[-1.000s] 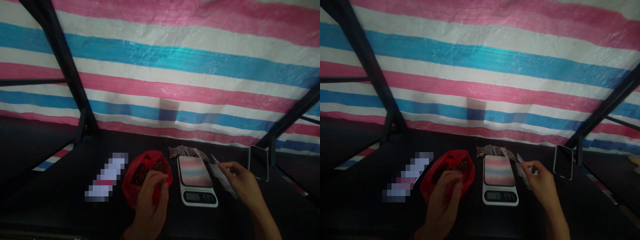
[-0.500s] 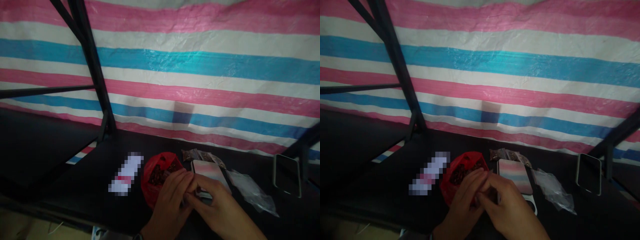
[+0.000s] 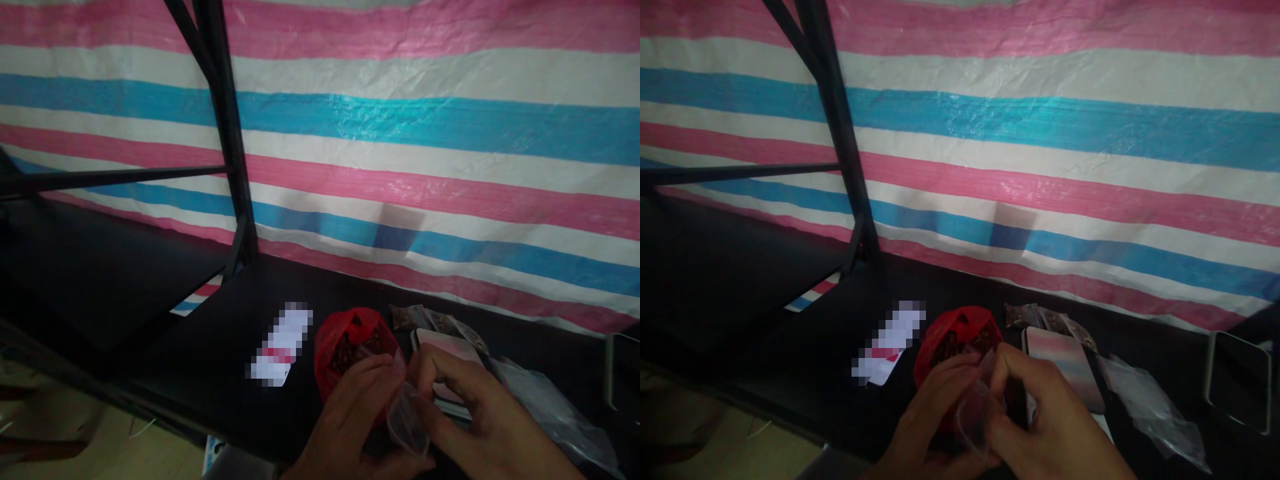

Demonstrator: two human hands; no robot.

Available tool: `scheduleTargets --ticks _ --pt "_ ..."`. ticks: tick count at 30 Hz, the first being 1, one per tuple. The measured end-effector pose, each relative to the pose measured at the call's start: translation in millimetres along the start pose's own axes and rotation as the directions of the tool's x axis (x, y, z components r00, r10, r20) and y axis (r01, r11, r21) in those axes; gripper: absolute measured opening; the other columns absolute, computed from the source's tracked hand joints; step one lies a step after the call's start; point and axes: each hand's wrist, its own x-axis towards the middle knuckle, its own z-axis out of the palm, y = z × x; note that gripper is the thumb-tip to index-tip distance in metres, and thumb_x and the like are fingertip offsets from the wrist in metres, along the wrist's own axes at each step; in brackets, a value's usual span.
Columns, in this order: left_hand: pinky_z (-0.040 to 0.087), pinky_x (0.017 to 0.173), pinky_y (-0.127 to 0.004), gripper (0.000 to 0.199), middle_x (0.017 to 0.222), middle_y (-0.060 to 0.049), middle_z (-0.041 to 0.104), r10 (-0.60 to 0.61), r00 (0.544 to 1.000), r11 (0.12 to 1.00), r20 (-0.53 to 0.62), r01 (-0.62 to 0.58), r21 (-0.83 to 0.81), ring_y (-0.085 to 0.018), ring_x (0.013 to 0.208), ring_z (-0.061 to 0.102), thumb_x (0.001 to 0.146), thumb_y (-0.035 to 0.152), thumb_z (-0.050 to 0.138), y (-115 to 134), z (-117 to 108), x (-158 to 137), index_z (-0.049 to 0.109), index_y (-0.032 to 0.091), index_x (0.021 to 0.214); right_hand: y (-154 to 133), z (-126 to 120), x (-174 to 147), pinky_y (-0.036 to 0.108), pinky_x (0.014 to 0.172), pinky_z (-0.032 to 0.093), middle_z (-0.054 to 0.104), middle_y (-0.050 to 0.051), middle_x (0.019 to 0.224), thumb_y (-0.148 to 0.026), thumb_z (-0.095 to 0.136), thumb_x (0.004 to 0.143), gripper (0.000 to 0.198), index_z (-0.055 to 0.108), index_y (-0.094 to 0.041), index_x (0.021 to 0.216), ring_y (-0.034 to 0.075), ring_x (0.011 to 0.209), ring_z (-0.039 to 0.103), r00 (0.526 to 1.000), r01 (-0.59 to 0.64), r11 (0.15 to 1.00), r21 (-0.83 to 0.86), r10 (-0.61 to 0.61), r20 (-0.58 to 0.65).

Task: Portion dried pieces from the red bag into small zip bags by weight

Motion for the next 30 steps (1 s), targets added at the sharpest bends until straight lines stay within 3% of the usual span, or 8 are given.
scheduleTargets --ticks 4,8,12,17,20,23,26,30 --pt "0.067 0.101 -0.043 0.071 0.138 -0.012 0.076 -0.21 0.972 0.975 -0.108 0.201 -0.092 -0.032 0.123 0.076 0.087 0.041 0.086 -3.4 2.1 -19.0 0.057 0.035 0.151 -13.4 4.7 6.5 0.025 0.068 0.053 0.072 -0.001 0.079 -0.041 0.068 0.098 0.028 0.062 -0.025 0.075 0.017 0.073 0.067 0.999 -0.001 0.998 0.068 -0.003 0.051" --pt "0.066 0.101 -0.043 0.057 0.136 -0.012 0.077 -0.632 0.763 0.755 -0.139 0.563 -0.336 -0.032 0.122 0.076 0.088 0.041 0.082 -9.7 -5.3 -17.6 0.068 0.03 0.142 0.5 13.9 31.0 0.028 0.071 0.053 0.074 0.003 0.085 -0.055 0.061 0.1 0.035 0.072 -0.024 0.086 0.019 0.078 0.068 0.994 0.106 0.981 0.163 -0.108 -0.002" --pt "0.06 0.109 -0.04 0.055 0.137 -0.011 0.076 -0.764 0.616 0.625 -0.19 0.637 -0.451 -0.027 0.124 0.075 0.091 0.043 0.077 -17.8 -29.6 0.6 0.067 0.024 0.142 44.9 28.3 59.6 0.035 0.084 0.054 0.079 0.005 0.097 -0.034 0.07 0.093 0.013 0.077 -0.023 0.096 0.025 0.09 0.072 0.986 -0.056 0.988 -0.143 0.032 -0.164" --pt "0.06 0.105 -0.04 0.045 0.13 -0.01 0.078 -0.776 0.625 0.627 -0.078 0.753 -0.201 -0.028 0.121 0.074 0.093 0.049 0.072 -20.2 -46.1 -1.8 0.073 0.025 0.131 73.2 41.0 71.6 0.041 0.095 0.05 0.08 0.009 0.112 -0.017 0.073 0.087 0.021 0.079 -0.023 0.105 0.03 0.107 0.072 0.994 -0.092 0.923 -0.374 0.061 -0.094" --pt "0.064 0.093 -0.042 0.036 0.117 -0.01 0.08 -0.781 0.624 0.624 0.032 0.781 0.005 -0.029 0.106 0.078 0.097 0.046 0.065 -17.5 -39.1 -12.6 0.075 0.027 0.126 71.6 40.2 72.5 0.041 0.098 0.05 0.079 0.009 0.116 -0.006 0.067 0.085 0.032 0.077 -0.023 0.11 0.029 0.11 0.071 0.993 -0.086 0.899 -0.43 0.045 -0.106" --pt "0.064 0.092 -0.048 0.035 0.117 -0.013 0.077 -0.761 0.649 0.646 0.005 0.757 0.1 -0.031 0.103 0.077 0.095 0.045 0.064 -14.8 -26.2 -19.5 0.077 0.027 0.122 68.1 36.3 73.4 0.041 0.102 0.048 0.078 0.01 0.118 0.006 0.058 0.078 0.044 0.076 -0.022 0.108 0.029 0.116 0.069 0.993 -0.075 0.858 -0.509 0.015 -0.12" --pt "0.063 0.097 -0.05 0.038 0.126 -0.015 0.073 -0.768 0.64 0.64 -0.033 0.768 0.012 -0.034 0.113 0.074 0.09 0.048 0.069 -13.1 -14.5 -18.3 0.078 0.025 0.119 67.8 35.3 75.1 0.038 0.101 0.049 0.077 0.009 0.117 0.01 0.053 0.073 0.05 0.075 -0.021 0.106 0.028 0.116 0.07 0.993 -0.088 0.864 -0.495 0.039 -0.109" --pt "0.061 0.101 -0.044 0.045 0.122 -0.014 0.077 -0.854 0.518 0.479 0.054 0.822 -0.308 -0.032 0.117 0.074 0.089 0.059 0.072 -14.0 -7.2 -8.1 0.08 0.022 0.113 73.0 36.0 78.0 0.038 0.103 0.048 0.077 0.009 0.122 0.011 0.055 0.075 0.051 0.074 -0.021 0.111 0.027 0.117 0.07 0.988 -0.133 0.889 -0.439 0.082 -0.133"
